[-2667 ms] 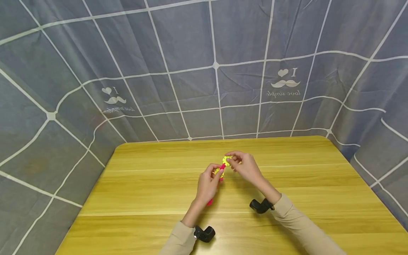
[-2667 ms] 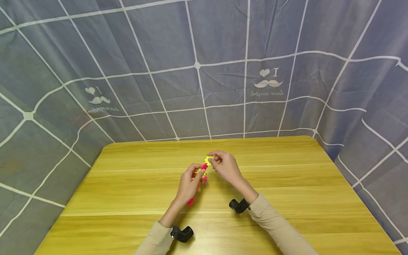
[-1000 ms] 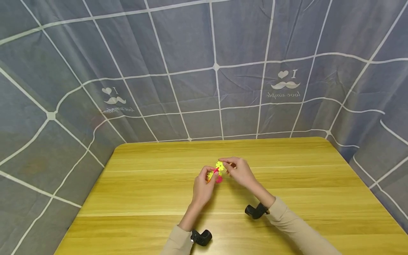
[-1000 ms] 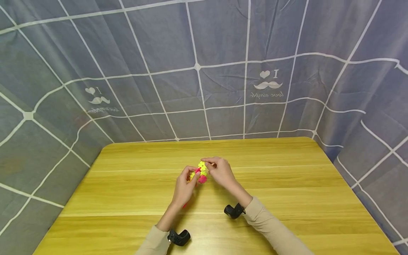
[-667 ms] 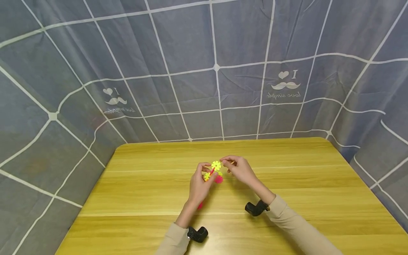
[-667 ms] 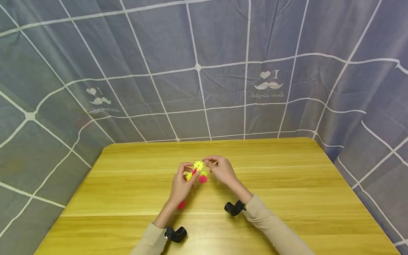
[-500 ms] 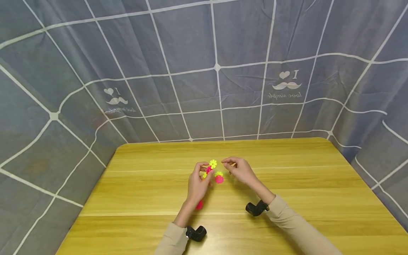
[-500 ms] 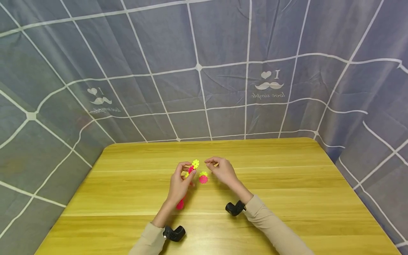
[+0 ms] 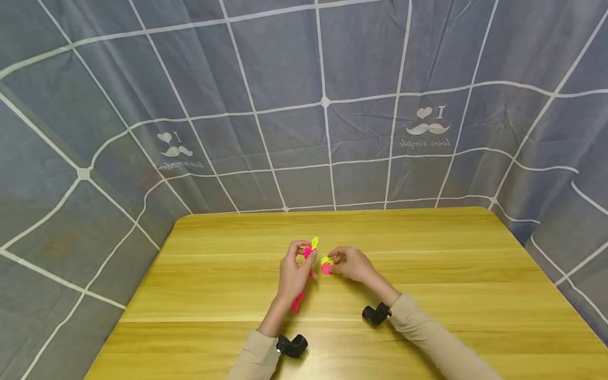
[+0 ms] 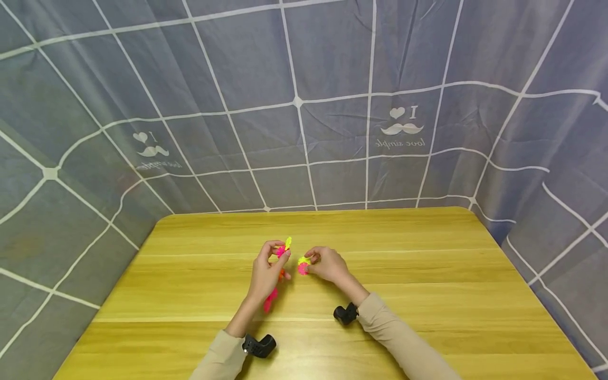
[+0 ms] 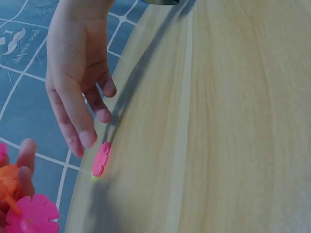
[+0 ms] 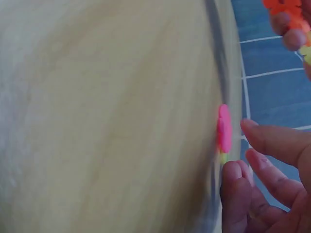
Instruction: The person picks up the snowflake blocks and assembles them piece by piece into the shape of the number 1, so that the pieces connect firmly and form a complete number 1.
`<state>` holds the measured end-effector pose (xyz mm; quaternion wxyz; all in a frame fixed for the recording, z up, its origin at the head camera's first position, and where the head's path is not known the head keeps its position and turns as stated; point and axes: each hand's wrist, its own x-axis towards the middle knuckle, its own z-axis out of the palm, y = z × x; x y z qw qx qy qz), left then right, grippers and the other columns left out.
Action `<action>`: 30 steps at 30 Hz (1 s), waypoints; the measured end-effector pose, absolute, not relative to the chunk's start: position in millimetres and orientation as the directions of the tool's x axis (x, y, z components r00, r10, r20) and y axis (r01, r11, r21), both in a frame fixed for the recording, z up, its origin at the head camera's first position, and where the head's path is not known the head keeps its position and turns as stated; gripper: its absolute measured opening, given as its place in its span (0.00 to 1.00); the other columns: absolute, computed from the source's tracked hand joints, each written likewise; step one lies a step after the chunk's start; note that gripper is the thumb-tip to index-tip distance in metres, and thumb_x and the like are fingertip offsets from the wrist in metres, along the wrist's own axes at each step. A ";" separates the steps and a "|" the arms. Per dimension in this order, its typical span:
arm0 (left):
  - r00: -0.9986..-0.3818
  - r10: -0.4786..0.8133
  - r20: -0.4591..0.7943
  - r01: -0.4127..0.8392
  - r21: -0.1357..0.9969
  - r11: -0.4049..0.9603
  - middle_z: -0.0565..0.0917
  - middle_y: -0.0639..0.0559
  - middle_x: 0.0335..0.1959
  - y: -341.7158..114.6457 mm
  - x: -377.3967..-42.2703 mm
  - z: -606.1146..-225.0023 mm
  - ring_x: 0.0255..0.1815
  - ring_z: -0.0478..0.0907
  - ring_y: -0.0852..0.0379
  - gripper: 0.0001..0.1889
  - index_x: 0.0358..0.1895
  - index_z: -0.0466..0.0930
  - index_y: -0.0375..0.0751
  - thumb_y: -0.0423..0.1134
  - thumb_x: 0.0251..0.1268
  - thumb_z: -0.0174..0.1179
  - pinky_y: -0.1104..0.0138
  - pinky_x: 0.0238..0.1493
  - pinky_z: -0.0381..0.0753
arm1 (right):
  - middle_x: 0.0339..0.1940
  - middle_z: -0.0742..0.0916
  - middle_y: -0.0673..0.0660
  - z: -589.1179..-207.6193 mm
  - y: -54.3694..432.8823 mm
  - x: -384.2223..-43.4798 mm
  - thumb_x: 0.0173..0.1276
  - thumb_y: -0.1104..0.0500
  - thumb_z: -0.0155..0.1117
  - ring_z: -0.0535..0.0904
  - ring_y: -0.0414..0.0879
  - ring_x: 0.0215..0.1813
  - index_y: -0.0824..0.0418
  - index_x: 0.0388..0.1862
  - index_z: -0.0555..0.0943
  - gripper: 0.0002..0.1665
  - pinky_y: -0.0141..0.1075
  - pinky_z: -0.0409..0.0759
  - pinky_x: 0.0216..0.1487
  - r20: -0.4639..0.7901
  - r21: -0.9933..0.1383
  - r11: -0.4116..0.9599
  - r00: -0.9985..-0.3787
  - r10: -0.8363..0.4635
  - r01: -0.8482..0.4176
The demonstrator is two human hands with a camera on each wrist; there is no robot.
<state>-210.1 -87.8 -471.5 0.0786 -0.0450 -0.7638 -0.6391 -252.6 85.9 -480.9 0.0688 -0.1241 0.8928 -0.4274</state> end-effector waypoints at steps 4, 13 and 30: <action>-0.983 -0.037 0.181 0.173 0.970 0.169 0.76 0.47 0.36 -85.8 -209.7 -470.5 0.17 0.79 0.33 0.14 0.52 0.73 0.47 0.43 0.67 0.60 0.75 0.10 0.65 | 0.33 0.85 0.51 -484.8 84.6 -251.1 0.50 0.58 0.77 0.79 0.43 0.37 0.58 0.42 0.85 0.19 0.37 0.75 0.40 0.002 -0.704 0.680 -0.958 -0.287 -0.205; -0.982 -0.002 0.188 0.185 0.967 0.176 0.78 0.42 0.35 -83.1 -209.5 -469.2 0.17 0.80 0.35 0.13 0.51 0.74 0.45 0.45 0.69 0.57 0.77 0.09 0.62 | 0.34 0.86 0.51 -484.4 80.1 -249.3 0.50 0.56 0.78 0.80 0.43 0.39 0.56 0.40 0.86 0.17 0.37 0.75 0.38 -0.005 -0.620 0.751 -0.956 -0.292 -0.226; -0.987 0.043 0.157 0.162 0.966 0.203 0.81 0.31 0.40 -78.5 -206.7 -464.9 0.24 0.81 0.31 0.13 0.53 0.75 0.38 0.42 0.71 0.55 0.79 0.12 0.58 | 0.24 0.82 0.50 -481.7 84.8 -245.4 0.65 0.63 0.63 0.73 0.40 0.24 0.61 0.42 0.80 0.07 0.32 0.68 0.28 -0.018 -0.696 0.699 -0.969 -0.246 -0.165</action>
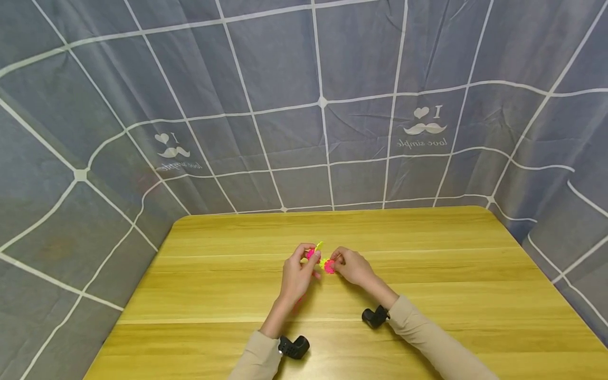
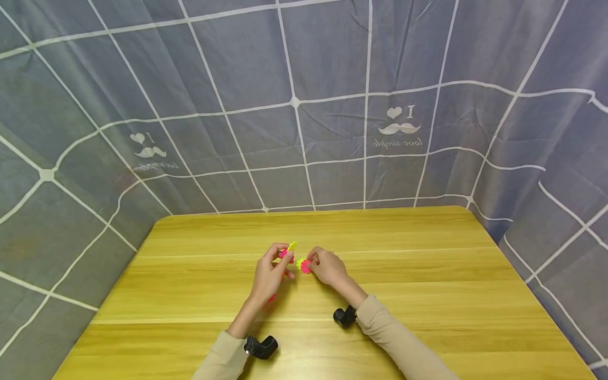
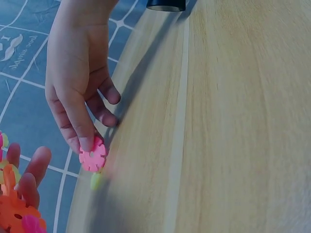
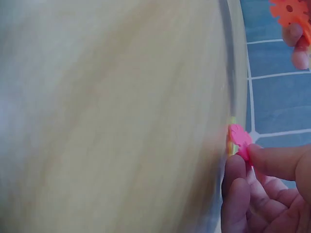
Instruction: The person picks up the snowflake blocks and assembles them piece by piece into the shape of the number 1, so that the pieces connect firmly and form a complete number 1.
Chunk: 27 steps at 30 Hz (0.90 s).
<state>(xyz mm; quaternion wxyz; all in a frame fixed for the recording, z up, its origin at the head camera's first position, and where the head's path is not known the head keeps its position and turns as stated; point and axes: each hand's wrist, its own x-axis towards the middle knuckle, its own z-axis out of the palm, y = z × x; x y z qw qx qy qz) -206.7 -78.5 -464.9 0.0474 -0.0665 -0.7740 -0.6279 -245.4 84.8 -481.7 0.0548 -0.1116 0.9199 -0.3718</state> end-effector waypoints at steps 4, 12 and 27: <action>-0.981 0.052 0.188 0.195 0.952 0.235 0.82 0.31 0.38 -75.2 -199.2 -448.8 0.24 0.82 0.34 0.13 0.52 0.76 0.34 0.38 0.71 0.54 0.80 0.12 0.58 | 0.21 0.81 0.52 -479.6 88.6 -246.4 0.69 0.64 0.58 0.72 0.40 0.19 0.63 0.49 0.80 0.11 0.30 0.65 0.23 -0.018 -0.724 0.672 -0.969 -0.247 -0.158; -0.978 0.041 0.207 0.210 0.934 0.290 0.84 0.35 0.38 -71.8 -190.3 -433.3 0.24 0.83 0.46 0.12 0.50 0.79 0.33 0.37 0.70 0.56 0.75 0.20 0.72 | 0.30 0.84 0.54 -473.1 92.8 -245.8 0.68 0.63 0.57 0.69 0.38 0.16 0.61 0.46 0.83 0.11 0.29 0.65 0.18 0.091 -0.750 0.628 -0.972 -0.216 -0.210; -0.983 0.028 0.180 0.180 0.941 0.287 0.83 0.36 0.35 -67.0 -191.1 -433.5 0.21 0.78 0.63 0.13 0.51 0.79 0.34 0.37 0.71 0.55 0.76 0.18 0.70 | 0.30 0.84 0.66 -442.6 100.7 -244.4 0.73 0.62 0.52 0.79 0.62 0.25 0.64 0.55 0.75 0.14 0.30 0.72 0.21 0.168 -0.899 0.378 -0.971 -0.167 -0.221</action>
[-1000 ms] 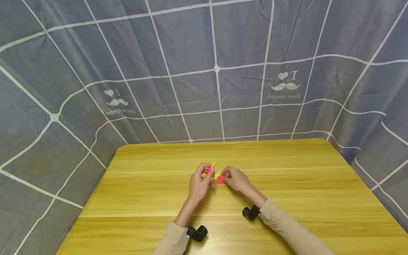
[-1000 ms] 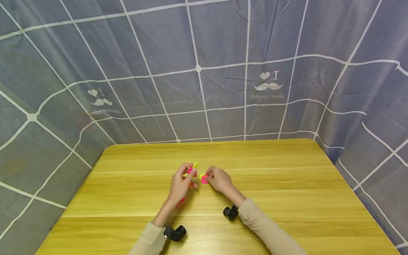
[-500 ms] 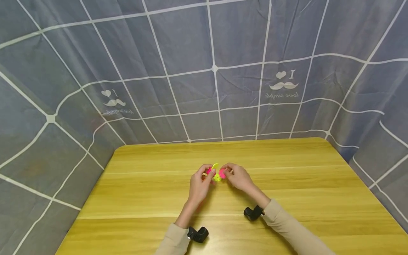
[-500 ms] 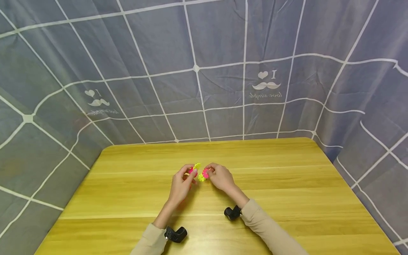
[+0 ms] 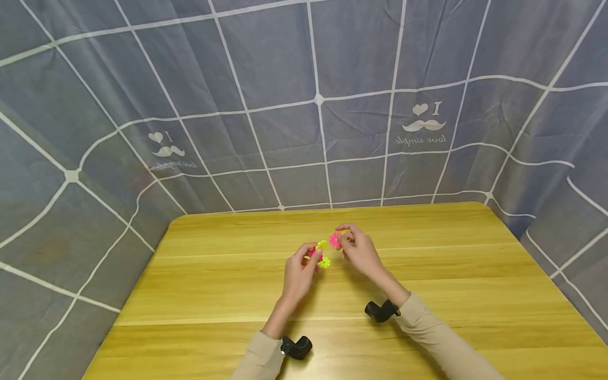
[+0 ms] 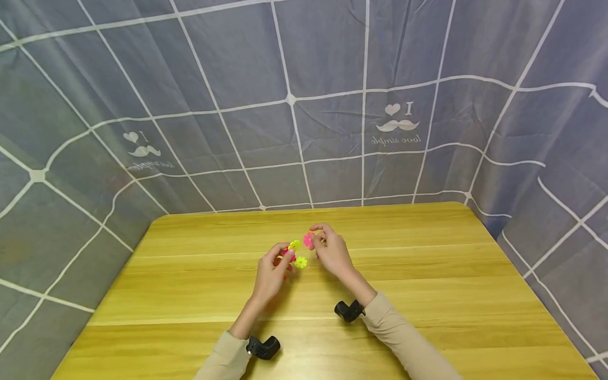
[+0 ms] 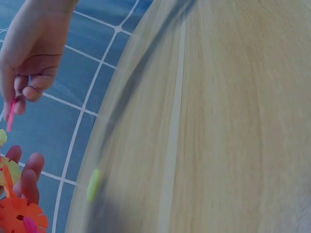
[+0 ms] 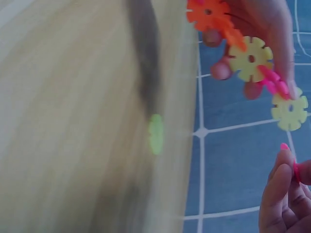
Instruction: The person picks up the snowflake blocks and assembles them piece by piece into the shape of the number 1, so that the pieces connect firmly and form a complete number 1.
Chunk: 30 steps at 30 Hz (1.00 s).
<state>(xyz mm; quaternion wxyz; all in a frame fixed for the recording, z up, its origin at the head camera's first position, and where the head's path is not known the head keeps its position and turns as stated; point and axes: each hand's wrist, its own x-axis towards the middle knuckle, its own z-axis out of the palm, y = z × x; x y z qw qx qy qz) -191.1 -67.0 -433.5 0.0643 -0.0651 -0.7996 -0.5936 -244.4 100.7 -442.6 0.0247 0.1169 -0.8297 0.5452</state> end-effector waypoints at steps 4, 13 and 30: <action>-0.984 0.036 0.174 0.177 0.940 0.292 0.82 0.37 0.33 -65.8 -190.1 -432.1 0.21 0.78 0.64 0.13 0.51 0.79 0.33 0.37 0.71 0.54 0.68 0.18 0.77 | 0.30 0.85 0.64 -433.6 100.8 -243.4 0.74 0.60 0.54 0.78 0.58 0.23 0.65 0.56 0.75 0.16 0.29 0.73 0.21 0.201 -0.909 0.337 -0.967 -0.157 -0.244; -0.984 0.021 0.177 0.175 0.941 0.289 0.82 0.35 0.34 -65.6 -206.7 -462.8 0.26 0.83 0.39 0.13 0.50 0.80 0.38 0.41 0.71 0.55 0.74 0.20 0.73 | 0.28 0.86 0.62 -423.6 97.7 -240.7 0.71 0.62 0.57 0.76 0.45 0.20 0.64 0.53 0.78 0.14 0.29 0.74 0.21 0.245 -0.897 0.340 -0.958 -0.149 -0.282; -0.971 0.026 0.240 0.234 0.912 0.337 0.85 0.46 0.32 -64.5 -207.8 -464.9 0.26 0.84 0.40 0.14 0.47 0.81 0.40 0.46 0.69 0.58 0.74 0.16 0.72 | 0.26 0.87 0.61 -423.7 97.2 -238.4 0.69 0.63 0.58 0.74 0.40 0.18 0.63 0.50 0.80 0.12 0.29 0.71 0.19 0.272 -0.856 0.404 -0.945 -0.183 -0.324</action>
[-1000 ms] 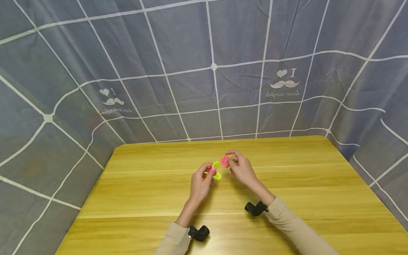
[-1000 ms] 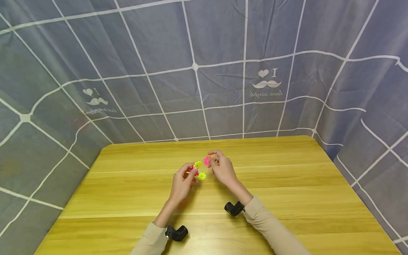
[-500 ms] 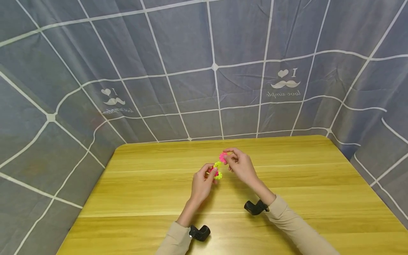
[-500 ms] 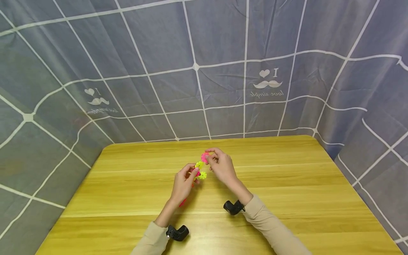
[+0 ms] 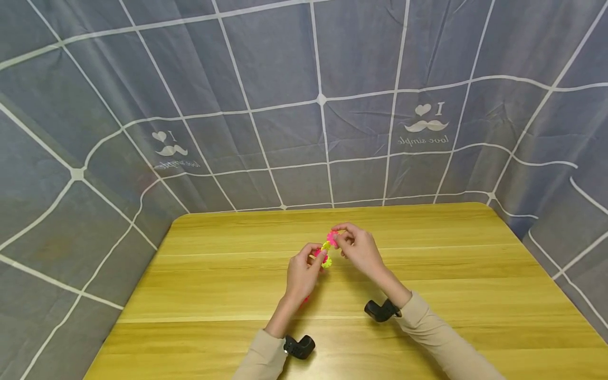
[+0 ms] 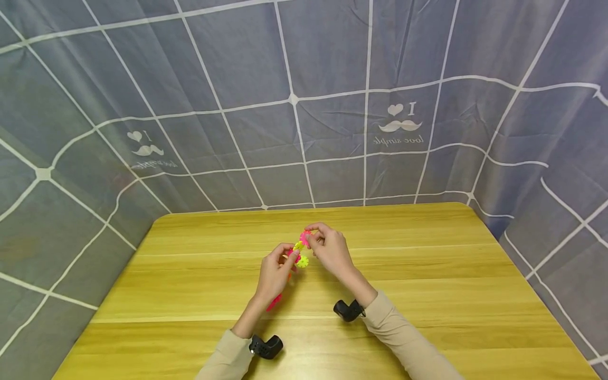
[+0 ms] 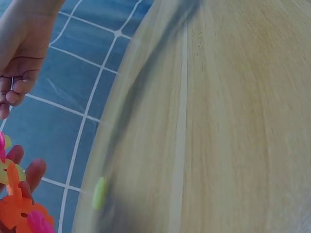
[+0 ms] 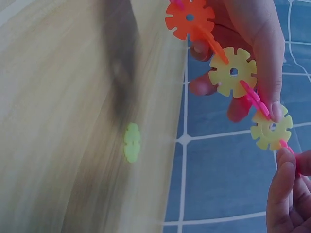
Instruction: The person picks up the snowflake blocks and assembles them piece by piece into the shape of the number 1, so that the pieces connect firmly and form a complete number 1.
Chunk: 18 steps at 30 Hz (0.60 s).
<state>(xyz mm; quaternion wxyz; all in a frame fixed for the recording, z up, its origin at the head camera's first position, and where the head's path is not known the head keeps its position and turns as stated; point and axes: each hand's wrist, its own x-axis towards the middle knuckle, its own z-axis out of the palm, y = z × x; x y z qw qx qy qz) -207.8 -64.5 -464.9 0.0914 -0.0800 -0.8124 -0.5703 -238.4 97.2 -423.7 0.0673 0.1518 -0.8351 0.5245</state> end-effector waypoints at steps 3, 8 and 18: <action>-0.966 0.024 0.259 0.250 0.902 0.352 0.85 0.47 0.32 -63.4 -207.7 -464.0 0.26 0.84 0.42 0.13 0.46 0.81 0.40 0.45 0.68 0.58 0.74 0.17 0.73 | 0.24 0.86 0.61 -423.0 96.7 -238.4 0.68 0.64 0.58 0.75 0.39 0.18 0.63 0.48 0.81 0.12 0.29 0.71 0.18 0.282 -0.848 0.413 -0.943 -0.178 -0.331; -0.959 0.011 0.282 0.265 0.889 0.372 0.86 0.47 0.32 -62.0 -205.1 -463.0 0.25 0.85 0.46 0.12 0.46 0.82 0.39 0.43 0.67 0.59 0.74 0.18 0.73 | 0.23 0.85 0.62 -421.0 95.9 -237.0 0.66 0.65 0.59 0.75 0.38 0.17 0.65 0.46 0.81 0.11 0.30 0.71 0.17 0.299 -0.838 0.418 -0.936 -0.186 -0.351; -0.933 -0.054 0.357 0.315 0.879 0.359 0.86 0.47 0.27 -57.5 -200.1 -461.7 0.24 0.82 0.58 0.08 0.42 0.83 0.39 0.40 0.65 0.62 0.76 0.18 0.70 | 0.19 0.82 0.58 -407.1 95.6 -235.7 0.64 0.66 0.61 0.74 0.40 0.18 0.65 0.42 0.83 0.09 0.28 0.64 0.16 0.261 -0.829 0.441 -0.935 -0.241 -0.345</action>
